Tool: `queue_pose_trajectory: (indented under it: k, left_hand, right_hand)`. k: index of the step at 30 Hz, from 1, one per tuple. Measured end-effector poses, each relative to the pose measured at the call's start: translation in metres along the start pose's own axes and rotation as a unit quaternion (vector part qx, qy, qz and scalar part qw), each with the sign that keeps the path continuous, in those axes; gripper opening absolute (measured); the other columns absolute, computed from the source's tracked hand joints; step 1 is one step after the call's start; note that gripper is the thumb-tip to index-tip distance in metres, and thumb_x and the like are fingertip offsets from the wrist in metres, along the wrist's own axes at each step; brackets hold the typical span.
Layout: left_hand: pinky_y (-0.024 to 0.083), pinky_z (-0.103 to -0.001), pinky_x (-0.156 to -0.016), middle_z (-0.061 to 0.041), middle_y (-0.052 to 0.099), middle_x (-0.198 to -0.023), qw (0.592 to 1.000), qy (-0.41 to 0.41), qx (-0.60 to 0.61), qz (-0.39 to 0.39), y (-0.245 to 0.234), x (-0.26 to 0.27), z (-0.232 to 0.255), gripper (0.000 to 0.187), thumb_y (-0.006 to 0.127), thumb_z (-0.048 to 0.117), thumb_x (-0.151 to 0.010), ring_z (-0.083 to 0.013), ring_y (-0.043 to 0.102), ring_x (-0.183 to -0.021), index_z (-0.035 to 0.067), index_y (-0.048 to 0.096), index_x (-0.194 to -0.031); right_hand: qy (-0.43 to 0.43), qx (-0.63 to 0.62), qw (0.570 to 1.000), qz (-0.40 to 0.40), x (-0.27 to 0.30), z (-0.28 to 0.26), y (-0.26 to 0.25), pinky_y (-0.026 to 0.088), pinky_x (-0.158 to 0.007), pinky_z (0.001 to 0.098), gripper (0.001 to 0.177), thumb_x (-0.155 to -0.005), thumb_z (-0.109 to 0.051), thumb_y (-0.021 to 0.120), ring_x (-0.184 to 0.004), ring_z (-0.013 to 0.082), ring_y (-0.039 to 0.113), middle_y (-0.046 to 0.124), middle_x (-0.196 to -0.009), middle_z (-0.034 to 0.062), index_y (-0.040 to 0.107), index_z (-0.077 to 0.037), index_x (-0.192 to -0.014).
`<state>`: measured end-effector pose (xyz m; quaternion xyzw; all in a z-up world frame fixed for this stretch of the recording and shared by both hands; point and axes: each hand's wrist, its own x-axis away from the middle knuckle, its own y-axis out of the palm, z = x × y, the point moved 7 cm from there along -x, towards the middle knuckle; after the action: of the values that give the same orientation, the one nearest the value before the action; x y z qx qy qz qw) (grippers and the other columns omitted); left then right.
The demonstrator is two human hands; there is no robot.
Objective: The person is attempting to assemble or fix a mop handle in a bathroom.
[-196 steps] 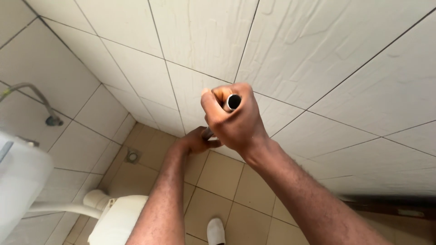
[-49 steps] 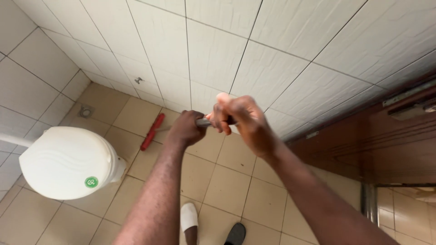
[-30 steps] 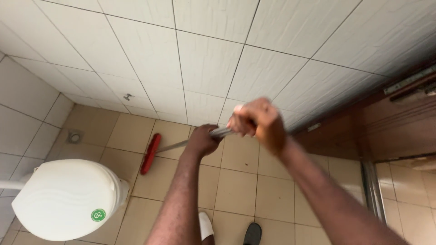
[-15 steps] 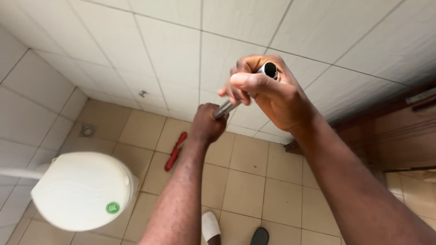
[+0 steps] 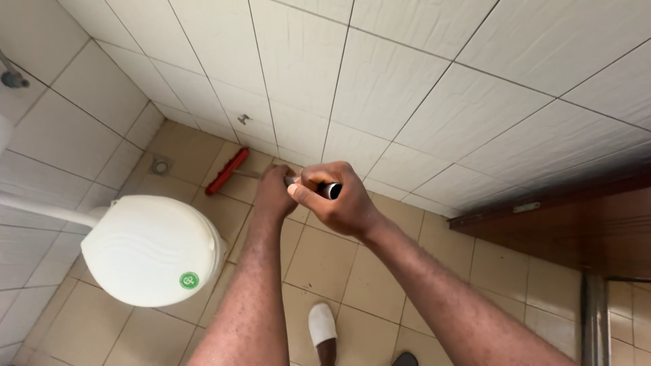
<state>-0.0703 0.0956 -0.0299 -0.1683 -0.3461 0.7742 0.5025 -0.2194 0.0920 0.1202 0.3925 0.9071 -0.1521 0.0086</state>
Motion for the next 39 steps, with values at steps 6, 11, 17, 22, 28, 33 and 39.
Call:
queue_pose_trajectory:
  k: [6,11,17,22,28,33,39]
  left_hand:
    - [0.057,-0.042,-0.091,-0.016,0.065,-0.127,0.99,-0.024,0.097,-0.102,0.027,0.008,0.029,0.048,0.073,0.027,-0.088,-0.0307,0.067,-0.113,0.004,0.062,-0.129]
    - [0.055,-0.043,-0.091,-0.016,0.066,-0.126,0.991,0.024,0.071,-0.108,0.066,0.02,0.064,0.047,0.073,0.029,-0.086,-0.0328,0.065,-0.113,0.004,0.066,-0.126]
    - [0.055,-0.043,-0.093,-0.014,0.07,-0.122,0.984,0.026,0.07,-0.165,0.109,0.05,0.12,0.043,0.075,0.027,-0.08,-0.0319,0.065,-0.114,0.007,0.071,-0.118]
    - [0.056,-0.042,-0.09,-0.013,0.075,-0.114,0.974,0.039,0.071,-0.213,0.146,0.078,0.161,0.033,0.074,0.027,-0.083,-0.0301,0.07,-0.106,0.007,0.072,-0.108]
    - [0.057,-0.043,-0.082,-0.015,0.077,-0.102,0.968,0.07,0.081,-0.226,0.183,0.113,0.208,0.025,0.06,0.009,-0.083,-0.0331,0.072,-0.093,0.007,0.074,-0.104]
    - [0.057,-0.044,-0.087,-0.009,0.075,-0.104,0.968,0.081,0.06,-0.23,0.214,0.143,0.233,0.028,0.063,0.005,-0.079,-0.0287,0.069,-0.101,0.014,0.073,-0.103]
    - [0.02,-0.05,-0.125,-0.001,0.072,-0.115,0.97,0.11,0.026,-0.216,0.269,0.169,0.227,0.032,0.071,0.003,-0.078,-0.0233,0.066,-0.111,0.021,0.072,-0.104]
  right_hand:
    - [0.035,-0.062,0.994,-0.08,0.014,0.003,-0.03,0.05,-0.066,0.026,0.026,-0.092,-0.033,0.069,-0.072,0.0068,0.06,0.068,-0.076,-0.002,0.072,-0.009,-0.082]
    - [0.054,-0.067,0.995,-0.041,0.046,0.007,-0.069,0.053,-0.079,0.0299,0.031,-0.095,-0.031,0.069,-0.086,0.0109,0.064,0.071,-0.082,0.0015,0.069,-0.006,-0.077]
    - [0.015,-0.092,0.996,0.002,0.097,0.027,-0.125,0.049,-0.112,0.0381,0.03,-0.1,-0.025,0.067,-0.102,0.0176,0.07,0.072,-0.082,0.0038,0.067,-0.005,-0.076]
    - [0.1,-0.159,0.982,0.036,0.139,0.032,-0.163,0.051,-0.105,0.0416,0.022,-0.092,-0.024,0.068,-0.108,0.0133,0.069,0.074,-0.085,0.0017,0.07,-0.007,-0.079]
    - [0.131,-0.021,0.986,0.103,0.19,0.055,-0.208,0.043,-0.06,0.0317,0.034,-0.097,-0.022,0.06,-0.061,0.011,0.049,0.055,-0.06,0.0013,0.066,-0.004,-0.068]
    - [0.08,0.0,0.99,0.117,0.235,0.036,-0.228,0.041,-0.056,0.0277,0.037,-0.098,-0.02,0.056,-0.059,0.0069,0.048,0.057,-0.06,-0.0019,0.061,-0.004,-0.065]
    - [0.094,0.053,0.984,0.139,0.283,0.02,-0.254,0.035,-0.049,0.0278,0.039,-0.098,-0.021,0.056,-0.051,0.0065,0.042,0.052,-0.054,-0.0018,0.059,-0.004,-0.063]
